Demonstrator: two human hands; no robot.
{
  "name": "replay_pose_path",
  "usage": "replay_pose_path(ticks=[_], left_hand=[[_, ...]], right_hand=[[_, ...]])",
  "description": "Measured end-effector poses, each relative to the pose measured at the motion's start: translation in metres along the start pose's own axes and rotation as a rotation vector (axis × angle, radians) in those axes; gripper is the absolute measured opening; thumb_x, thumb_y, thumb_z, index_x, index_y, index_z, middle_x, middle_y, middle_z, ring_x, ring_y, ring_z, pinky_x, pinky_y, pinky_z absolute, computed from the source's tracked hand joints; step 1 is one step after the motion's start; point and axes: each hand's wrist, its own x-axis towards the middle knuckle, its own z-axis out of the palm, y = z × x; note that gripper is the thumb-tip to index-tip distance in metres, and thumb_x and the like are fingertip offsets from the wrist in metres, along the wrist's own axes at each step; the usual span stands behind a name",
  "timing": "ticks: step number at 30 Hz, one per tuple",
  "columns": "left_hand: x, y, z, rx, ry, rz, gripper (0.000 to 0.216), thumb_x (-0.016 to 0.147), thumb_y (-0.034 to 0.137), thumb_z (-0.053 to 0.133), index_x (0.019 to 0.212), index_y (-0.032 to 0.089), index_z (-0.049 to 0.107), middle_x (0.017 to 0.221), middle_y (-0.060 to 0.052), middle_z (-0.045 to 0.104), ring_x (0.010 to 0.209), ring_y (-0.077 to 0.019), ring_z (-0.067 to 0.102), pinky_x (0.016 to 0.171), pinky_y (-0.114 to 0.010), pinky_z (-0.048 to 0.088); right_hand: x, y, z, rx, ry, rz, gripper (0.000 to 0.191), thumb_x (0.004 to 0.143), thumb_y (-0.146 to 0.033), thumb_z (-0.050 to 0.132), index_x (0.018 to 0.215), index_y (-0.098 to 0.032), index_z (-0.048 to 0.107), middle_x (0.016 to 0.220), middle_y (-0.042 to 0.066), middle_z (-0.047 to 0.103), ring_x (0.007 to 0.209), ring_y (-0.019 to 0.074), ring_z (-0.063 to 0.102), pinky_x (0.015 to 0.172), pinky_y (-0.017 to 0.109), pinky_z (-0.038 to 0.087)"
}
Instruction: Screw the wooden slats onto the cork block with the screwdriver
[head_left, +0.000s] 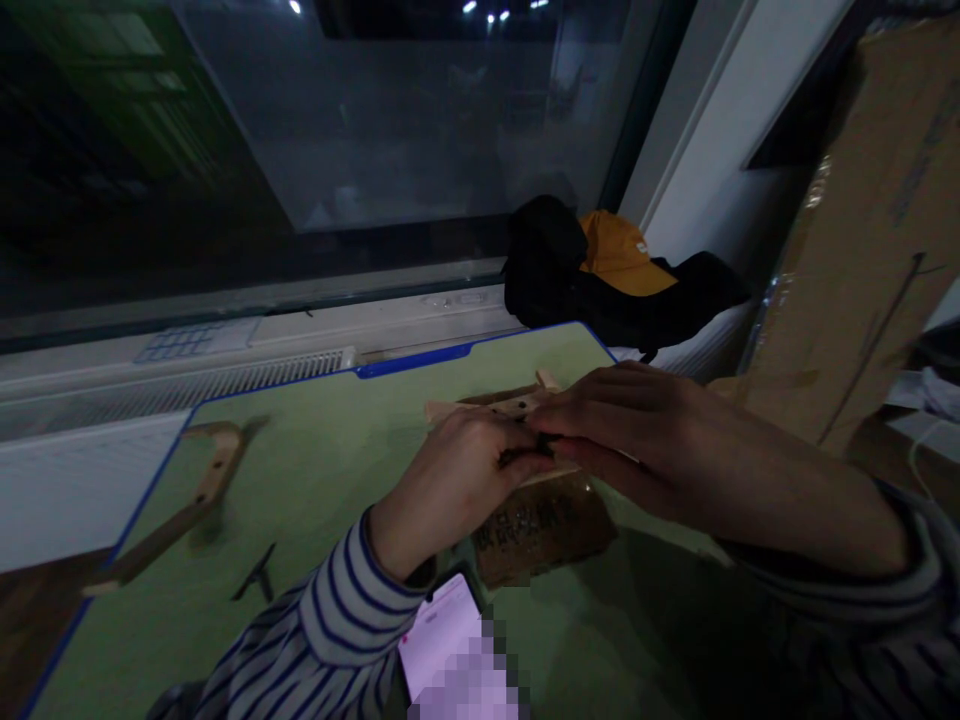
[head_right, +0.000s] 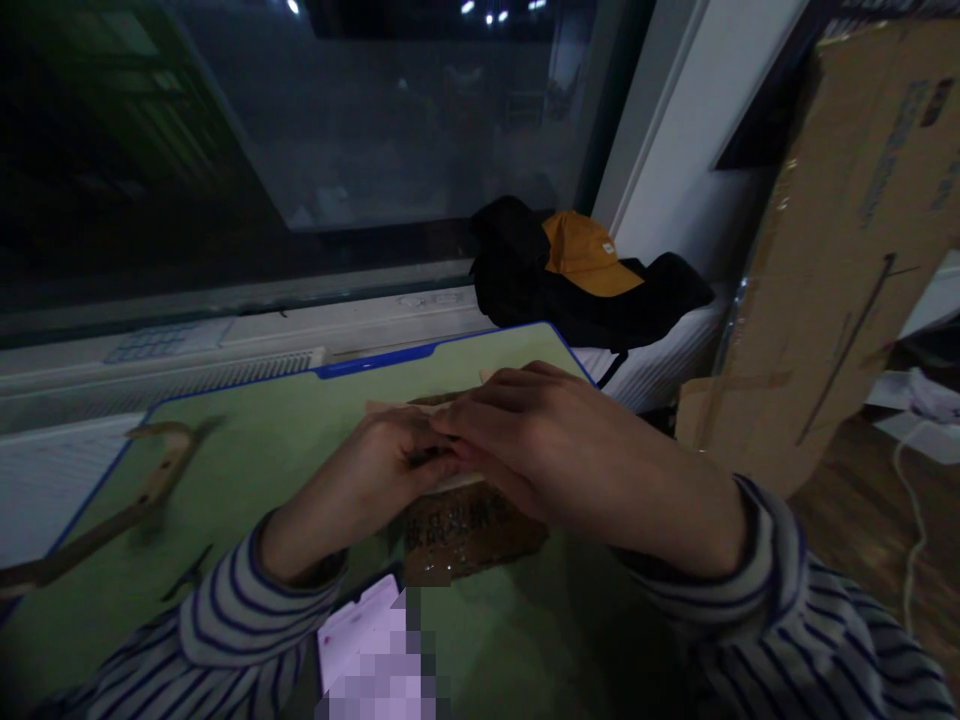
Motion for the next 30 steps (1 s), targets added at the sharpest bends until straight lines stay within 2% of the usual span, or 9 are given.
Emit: replay_pose_path(ticks=[3,5,12,21,24,30], left_hand=[[0.0,0.001,-0.001,-0.044,0.008,0.018,0.011,0.086,0.026,0.06,0.088,0.021,0.071,0.088,0.0,0.072,0.084,-0.0177,0.065,0.074,-0.03,0.046],[0.0,0.001,-0.001,-0.067,0.014,0.024,0.011,0.086,0.025,0.061,0.09,0.022,0.071,0.091,0.001,0.073,0.086,-0.017,0.065,0.075,-0.03,0.046],[0.003,0.001,-0.001,-0.042,-0.013,0.007,0.011,0.086,0.026,0.061,0.087,0.023,0.071,0.086,0.0,0.072,0.083,-0.0177,0.065,0.079,-0.032,0.047],[0.0,0.002,-0.001,-0.002,-0.004,0.005,0.011,0.086,0.027,0.061,0.087,0.023,0.071,0.087,0.0,0.072,0.085,-0.0182,0.065,0.081,-0.032,0.047],[0.0,0.001,0.0,0.033,-0.01,-0.002,0.014,0.087,0.029,0.059,0.091,0.023,0.071,0.089,-0.001,0.073,0.087,-0.0194,0.065,0.081,-0.033,0.046],[0.0,0.002,0.002,0.056,-0.003,0.009,0.016,0.088,0.029,0.058,0.093,0.021,0.071,0.091,-0.003,0.073,0.089,-0.0194,0.065,0.083,-0.034,0.046]], right_hand=[[0.007,-0.002,-0.015,-0.055,-0.074,-0.003,0.009,0.089,-0.02,0.054,0.089,-0.018,0.062,0.094,0.008,0.069,0.081,0.0201,0.064,0.07,0.035,0.049],[0.009,-0.002,-0.019,-0.066,-0.074,-0.004,0.009,0.089,-0.02,0.054,0.093,-0.018,0.062,0.092,0.006,0.069,0.077,0.0194,0.064,0.067,0.034,0.049],[0.006,0.001,-0.017,-0.052,-0.068,-0.035,0.02,0.088,-0.019,0.055,0.106,-0.019,0.064,0.098,0.006,0.07,0.082,0.0199,0.065,0.069,0.035,0.051],[0.006,0.003,-0.017,-0.068,-0.067,-0.035,0.018,0.083,-0.017,0.061,0.101,-0.018,0.064,0.1,0.007,0.07,0.08,0.0208,0.066,0.066,0.034,0.051],[0.006,0.004,-0.017,-0.083,-0.062,-0.026,0.013,0.085,-0.018,0.059,0.097,-0.018,0.063,0.099,0.006,0.07,0.08,0.0208,0.066,0.067,0.034,0.052],[0.007,0.005,-0.017,-0.079,-0.073,-0.02,0.014,0.088,-0.02,0.055,0.099,-0.018,0.064,0.095,0.007,0.07,0.078,0.0208,0.067,0.066,0.034,0.052]])
